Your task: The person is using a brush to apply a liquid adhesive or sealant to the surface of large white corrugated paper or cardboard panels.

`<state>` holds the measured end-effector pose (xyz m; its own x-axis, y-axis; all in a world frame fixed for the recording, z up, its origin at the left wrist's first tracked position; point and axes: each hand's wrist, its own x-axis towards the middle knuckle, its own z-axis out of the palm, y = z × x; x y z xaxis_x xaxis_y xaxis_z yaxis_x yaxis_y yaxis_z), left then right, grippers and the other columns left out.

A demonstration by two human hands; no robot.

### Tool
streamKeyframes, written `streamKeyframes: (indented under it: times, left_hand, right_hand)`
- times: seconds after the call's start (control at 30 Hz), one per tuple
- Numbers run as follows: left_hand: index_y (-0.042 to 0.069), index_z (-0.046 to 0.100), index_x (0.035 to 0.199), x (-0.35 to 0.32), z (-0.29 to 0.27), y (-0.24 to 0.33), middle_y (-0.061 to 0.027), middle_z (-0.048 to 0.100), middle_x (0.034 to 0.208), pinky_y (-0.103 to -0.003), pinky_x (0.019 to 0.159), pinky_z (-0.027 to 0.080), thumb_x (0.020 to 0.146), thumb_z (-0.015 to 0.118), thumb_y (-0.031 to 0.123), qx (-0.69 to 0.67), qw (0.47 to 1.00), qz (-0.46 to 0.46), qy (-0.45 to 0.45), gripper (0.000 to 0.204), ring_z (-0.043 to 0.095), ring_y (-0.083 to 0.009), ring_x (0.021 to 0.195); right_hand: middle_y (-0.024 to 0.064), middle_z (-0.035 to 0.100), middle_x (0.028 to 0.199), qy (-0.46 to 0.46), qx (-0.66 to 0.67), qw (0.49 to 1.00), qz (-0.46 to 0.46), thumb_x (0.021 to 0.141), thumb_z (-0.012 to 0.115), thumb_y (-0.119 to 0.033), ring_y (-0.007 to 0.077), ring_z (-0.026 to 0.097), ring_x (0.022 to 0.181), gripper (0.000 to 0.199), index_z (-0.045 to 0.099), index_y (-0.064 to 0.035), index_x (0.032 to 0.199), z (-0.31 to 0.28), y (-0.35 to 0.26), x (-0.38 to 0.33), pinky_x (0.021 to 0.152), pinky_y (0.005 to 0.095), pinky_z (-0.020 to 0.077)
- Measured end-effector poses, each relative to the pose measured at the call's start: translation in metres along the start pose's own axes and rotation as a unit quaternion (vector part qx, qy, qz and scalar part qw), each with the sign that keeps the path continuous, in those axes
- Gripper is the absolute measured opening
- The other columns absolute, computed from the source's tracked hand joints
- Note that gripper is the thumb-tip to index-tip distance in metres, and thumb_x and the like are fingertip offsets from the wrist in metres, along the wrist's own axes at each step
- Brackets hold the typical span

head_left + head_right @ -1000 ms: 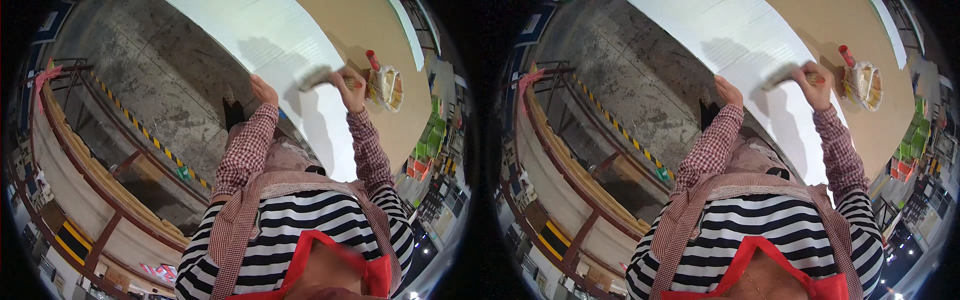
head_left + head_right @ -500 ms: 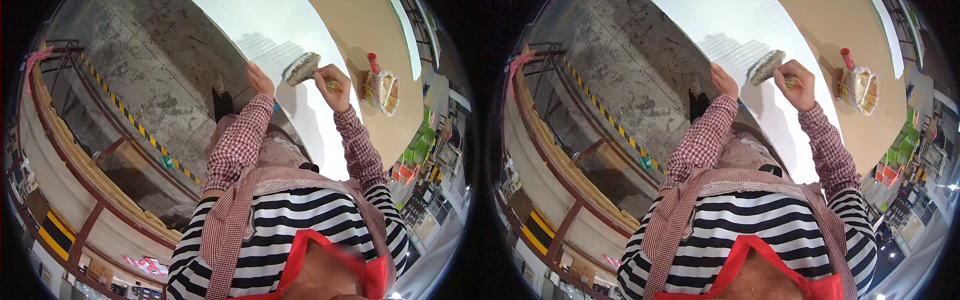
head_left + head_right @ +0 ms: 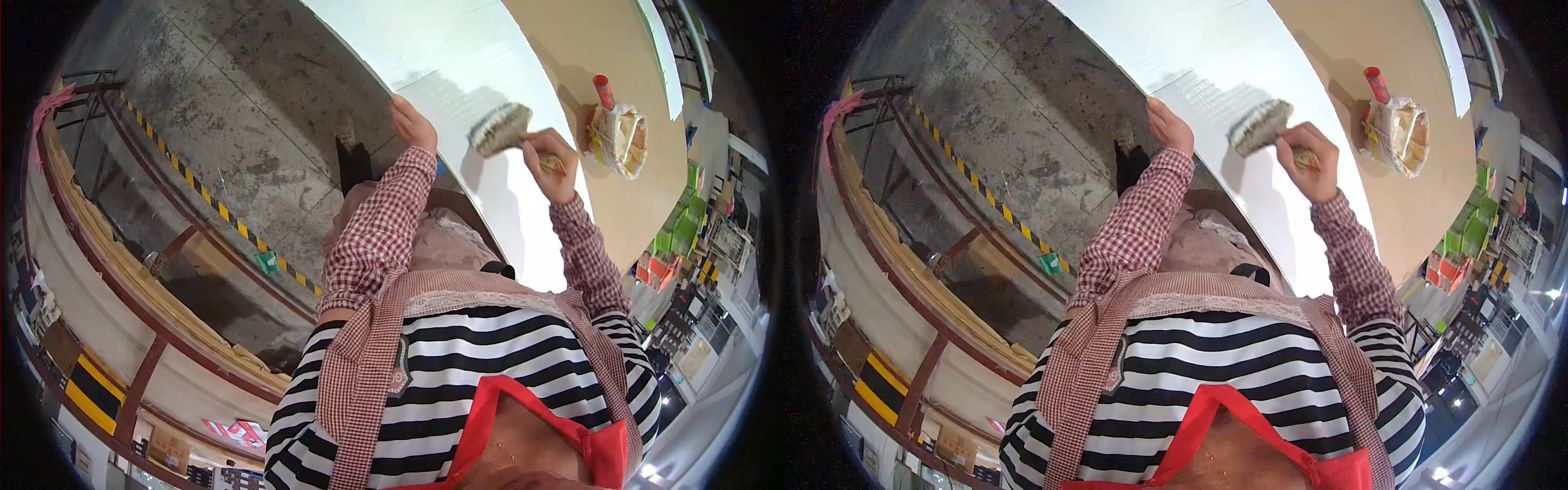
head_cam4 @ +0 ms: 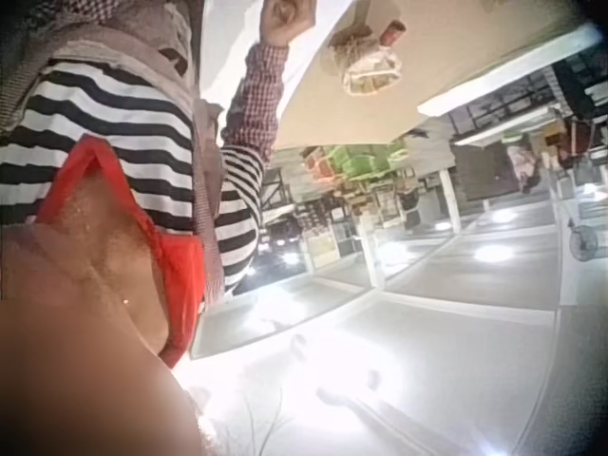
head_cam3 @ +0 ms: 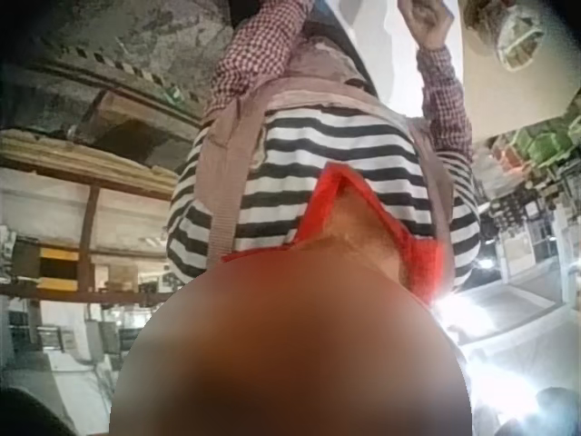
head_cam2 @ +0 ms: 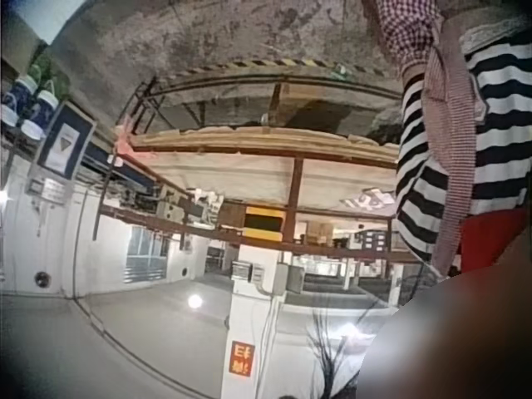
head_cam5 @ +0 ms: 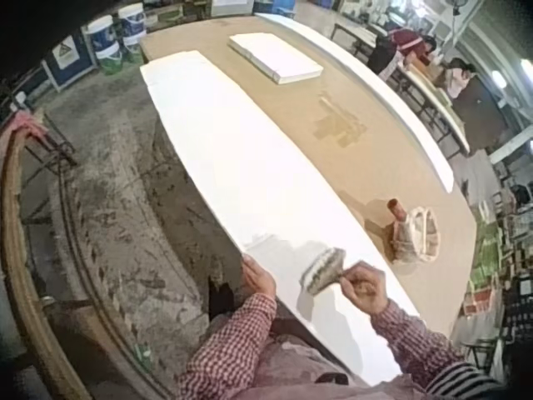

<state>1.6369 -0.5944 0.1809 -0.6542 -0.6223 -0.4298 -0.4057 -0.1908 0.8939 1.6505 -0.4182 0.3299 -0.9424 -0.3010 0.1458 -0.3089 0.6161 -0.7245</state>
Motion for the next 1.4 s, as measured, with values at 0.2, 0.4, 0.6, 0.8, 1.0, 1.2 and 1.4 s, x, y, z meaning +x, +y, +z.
streamKeyframes:
  times: [0.2, 0.4, 0.6, 0.8, 1.0, 1.2, 1.4]
  left_hand:
    - [-0.012, 0.042, 0.121, 0.004, 0.003, -0.005, -0.0319, 0.05, 0.116, -0.044, 0.092, 0.04, 0.099, 0.021, 0.043, 0.024, 0.999, 0.032, -0.017, 0.063, 0.048, -0.0437, 0.11]
    - [-0.012, 0.041, 0.123, 0.004, 0.006, -0.009, -0.0322, 0.048, 0.121, -0.044, 0.094, 0.038, 0.099, 0.021, 0.042, 0.013, 0.999, 0.03, 0.006, 0.062, 0.047, -0.0435, 0.112]
    - [-0.012, 0.042, 0.122, 0.01, 0.005, -0.014, -0.0321, 0.047, 0.122, -0.044, 0.094, 0.038, 0.1, 0.021, 0.041, -0.014, 0.999, 0.041, 0.002, 0.062, 0.047, -0.0426, 0.113]
    - [-0.013, 0.036, 0.128, 0.015, 0.005, -0.024, -0.0306, 0.039, 0.133, -0.041, 0.102, 0.032, 0.1, 0.021, 0.038, -0.026, 0.998, 0.054, 0.006, 0.061, 0.04, -0.0411, 0.122]
    - [-0.011, 0.031, 0.134, 0.012, 0.0, -0.03, -0.0286, 0.033, 0.139, -0.038, 0.107, 0.028, 0.1, 0.02, 0.04, 0.001, 0.999, 0.039, 0.023, 0.063, 0.033, -0.0377, 0.129]
    - [-0.011, 0.028, 0.135, 0.006, 0.005, -0.019, -0.0294, 0.03, 0.14, -0.038, 0.109, 0.027, 0.1, 0.02, 0.041, -0.003, 1.0, -0.004, -0.024, 0.064, 0.032, -0.0368, 0.131]
    - [-0.011, 0.026, 0.137, 0.007, -0.001, -0.01, -0.0283, 0.027, 0.143, -0.038, 0.111, 0.023, 0.099, 0.019, 0.045, -0.012, 0.999, 0.0, -0.048, 0.068, 0.029, -0.037, 0.132]
  right_hand:
    - [0.0111, 0.064, 0.081, 0.087, 0.084, 0.993, 0.006, 0.079, 0.064, 0.0, 0.0139, 0.06, 0.072, 0.006, 0.06, 0.0043, 0.077, 0.023, -0.007, 0.055, 0.065, 0.025, 0.0468]
    - [0.0117, 0.062, 0.079, 0.011, 0.015, 1.0, -0.025, 0.078, 0.064, 0.0, 0.0171, 0.063, 0.074, 0.007, 0.06, 0.003, 0.074, 0.015, 0.01, 0.01, 0.063, 0.0252, 0.048]
    - [0.0127, 0.063, 0.079, 0.024, 0.026, 0.999, -0.019, 0.077, 0.065, 0.001, 0.0158, 0.062, 0.072, 0.007, 0.059, 0.0036, 0.073, 0.007, -0.017, 0.022, 0.062, 0.0244, 0.0476]
    - [0.009, 0.057, 0.068, 0.017, 0.021, 0.999, 0.023, 0.076, 0.065, 0.001, 0.0128, 0.057, 0.063, 0.009, 0.058, 0.0043, 0.071, 0.006, 0.008, 0.009, 0.058, 0.0242, 0.0456]
    - [0.0037, 0.058, 0.065, 0.047, 0.034, 0.993, 0.106, 0.078, 0.07, -0.014, 0.0099, 0.053, 0.062, 0.022, 0.057, 0.0024, 0.07, 0.002, -0.016, 0.066, 0.057, 0.0246, 0.0429]
    - [0.0064, 0.064, 0.074, 0.131, 0.137, 0.981, -0.049, 0.077, 0.074, -0.021, 0.0115, 0.059, 0.068, 0.024, 0.063, 0.0006, 0.081, 0.081, -0.014, 0.189, 0.063, 0.026, 0.0482]
    - [0.0078, 0.063, 0.072, 0.066, 0.102, 0.991, -0.061, 0.077, 0.073, -0.018, 0.014, 0.059, 0.066, 0.021, 0.063, 0.0006, 0.079, 0.085, 0.01, 0.167, 0.062, 0.0273, 0.048]
